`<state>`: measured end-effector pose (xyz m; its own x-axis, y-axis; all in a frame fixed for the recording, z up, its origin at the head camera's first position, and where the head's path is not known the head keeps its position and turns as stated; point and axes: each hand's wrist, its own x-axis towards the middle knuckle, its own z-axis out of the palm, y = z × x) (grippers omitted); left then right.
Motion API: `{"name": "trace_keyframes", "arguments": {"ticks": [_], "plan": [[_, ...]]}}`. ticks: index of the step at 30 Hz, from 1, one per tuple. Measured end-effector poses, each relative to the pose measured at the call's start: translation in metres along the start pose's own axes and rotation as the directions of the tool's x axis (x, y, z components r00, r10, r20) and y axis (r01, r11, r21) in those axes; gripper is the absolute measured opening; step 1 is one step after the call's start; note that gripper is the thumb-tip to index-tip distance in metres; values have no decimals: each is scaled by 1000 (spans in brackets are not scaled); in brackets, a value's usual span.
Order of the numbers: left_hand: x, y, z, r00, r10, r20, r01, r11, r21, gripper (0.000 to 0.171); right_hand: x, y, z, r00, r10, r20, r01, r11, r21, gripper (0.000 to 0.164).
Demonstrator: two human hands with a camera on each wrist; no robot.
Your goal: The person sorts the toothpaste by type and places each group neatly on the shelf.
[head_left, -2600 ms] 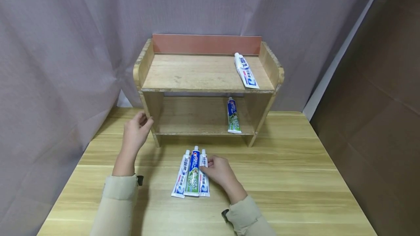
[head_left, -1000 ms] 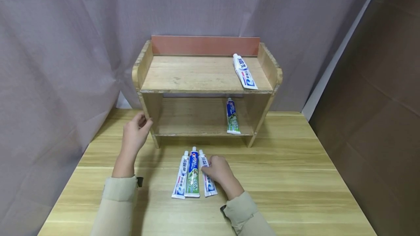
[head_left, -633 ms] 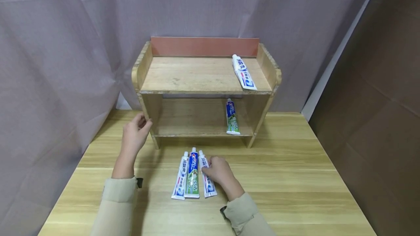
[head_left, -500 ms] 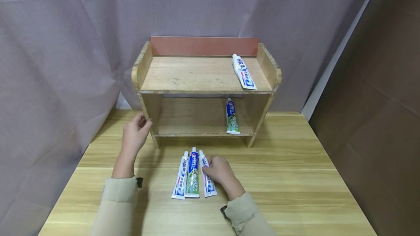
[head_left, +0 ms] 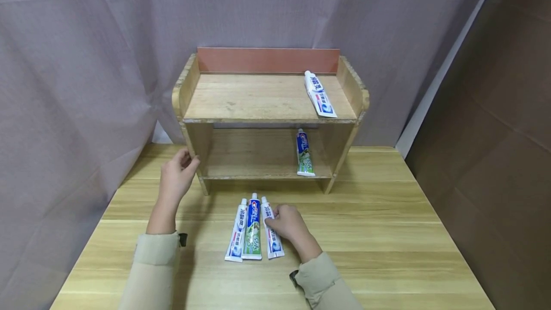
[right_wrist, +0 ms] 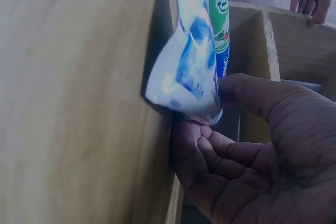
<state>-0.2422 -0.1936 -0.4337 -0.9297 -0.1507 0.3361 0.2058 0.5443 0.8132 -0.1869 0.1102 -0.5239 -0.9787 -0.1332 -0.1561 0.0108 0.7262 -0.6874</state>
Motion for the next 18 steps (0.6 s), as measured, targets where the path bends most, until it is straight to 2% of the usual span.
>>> {"name": "trace_keyframes", "arguments": {"ticks": [18], "plan": [[-1,2,-1,1000,3,10,-3,1000,2,33,1,6,-2,1000,-27,2,27,998,50,22]]}}
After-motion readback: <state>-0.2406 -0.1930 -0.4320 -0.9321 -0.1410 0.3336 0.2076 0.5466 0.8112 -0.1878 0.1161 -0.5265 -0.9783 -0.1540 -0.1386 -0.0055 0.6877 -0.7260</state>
